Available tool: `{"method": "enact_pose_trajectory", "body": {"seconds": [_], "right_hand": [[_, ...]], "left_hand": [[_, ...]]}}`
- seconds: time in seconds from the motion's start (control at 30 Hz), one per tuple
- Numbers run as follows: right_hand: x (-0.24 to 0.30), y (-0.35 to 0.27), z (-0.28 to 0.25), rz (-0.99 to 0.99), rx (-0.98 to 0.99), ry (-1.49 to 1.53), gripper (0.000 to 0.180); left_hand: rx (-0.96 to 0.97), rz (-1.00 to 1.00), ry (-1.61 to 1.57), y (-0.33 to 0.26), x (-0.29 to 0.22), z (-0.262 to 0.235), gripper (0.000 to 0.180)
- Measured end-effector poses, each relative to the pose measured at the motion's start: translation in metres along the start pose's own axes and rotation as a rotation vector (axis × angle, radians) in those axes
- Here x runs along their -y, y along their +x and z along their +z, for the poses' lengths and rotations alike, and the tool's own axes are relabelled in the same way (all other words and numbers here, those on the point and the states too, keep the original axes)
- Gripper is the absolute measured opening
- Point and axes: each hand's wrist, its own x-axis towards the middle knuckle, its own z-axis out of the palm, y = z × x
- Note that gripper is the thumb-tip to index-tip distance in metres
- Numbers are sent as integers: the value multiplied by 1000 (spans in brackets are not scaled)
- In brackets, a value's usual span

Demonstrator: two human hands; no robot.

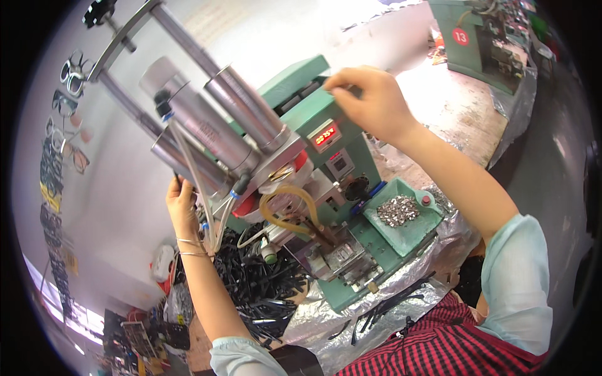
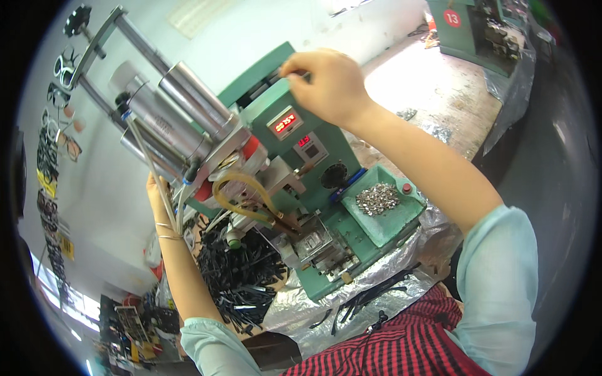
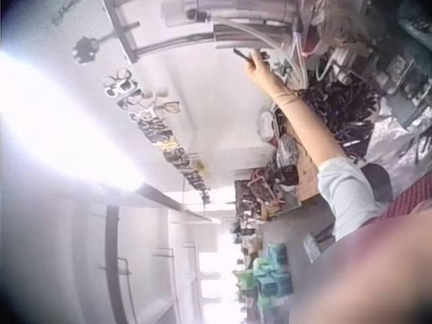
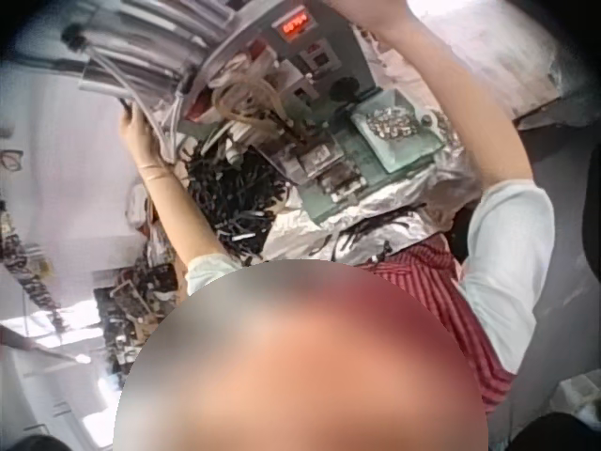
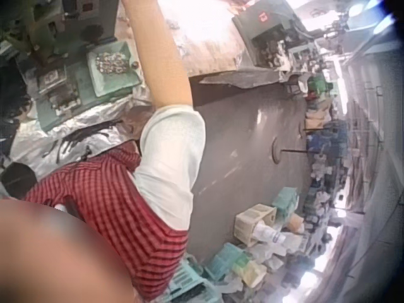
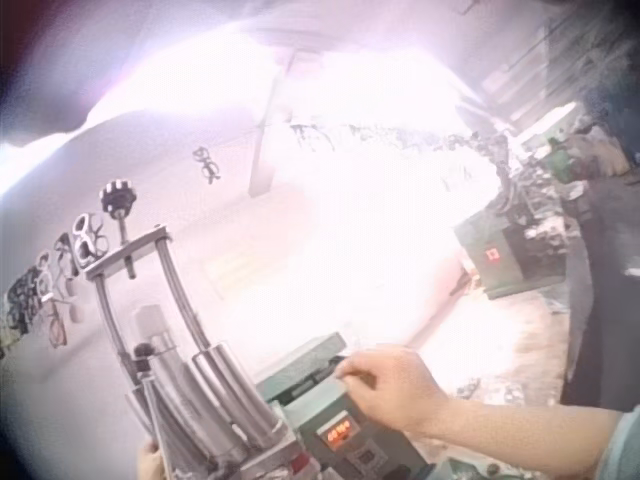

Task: The person repeatedly picks black cable segments and small metal components, inserts them into a green press machine, and operates the lever to crimp the parts together. Finished assemblies are placed on the work surface while the person continues the cycle with additional components.

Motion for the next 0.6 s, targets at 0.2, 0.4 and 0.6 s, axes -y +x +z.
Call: {"method": "enact_pose_trajectory", "body": {"seconds": [0.2,0.4,0.6], "right_hand": [[-10,72,55,103,427,-207,25],[-9,97,86,161,559,-464,43],[-8,98,85,224,599,-470,57]], "left_hand": [[-110,47,-252,42,-4,19,15],[-72,51,-180,48,0,1,17],[-84,19,-116,41,3,-5,19]]}}
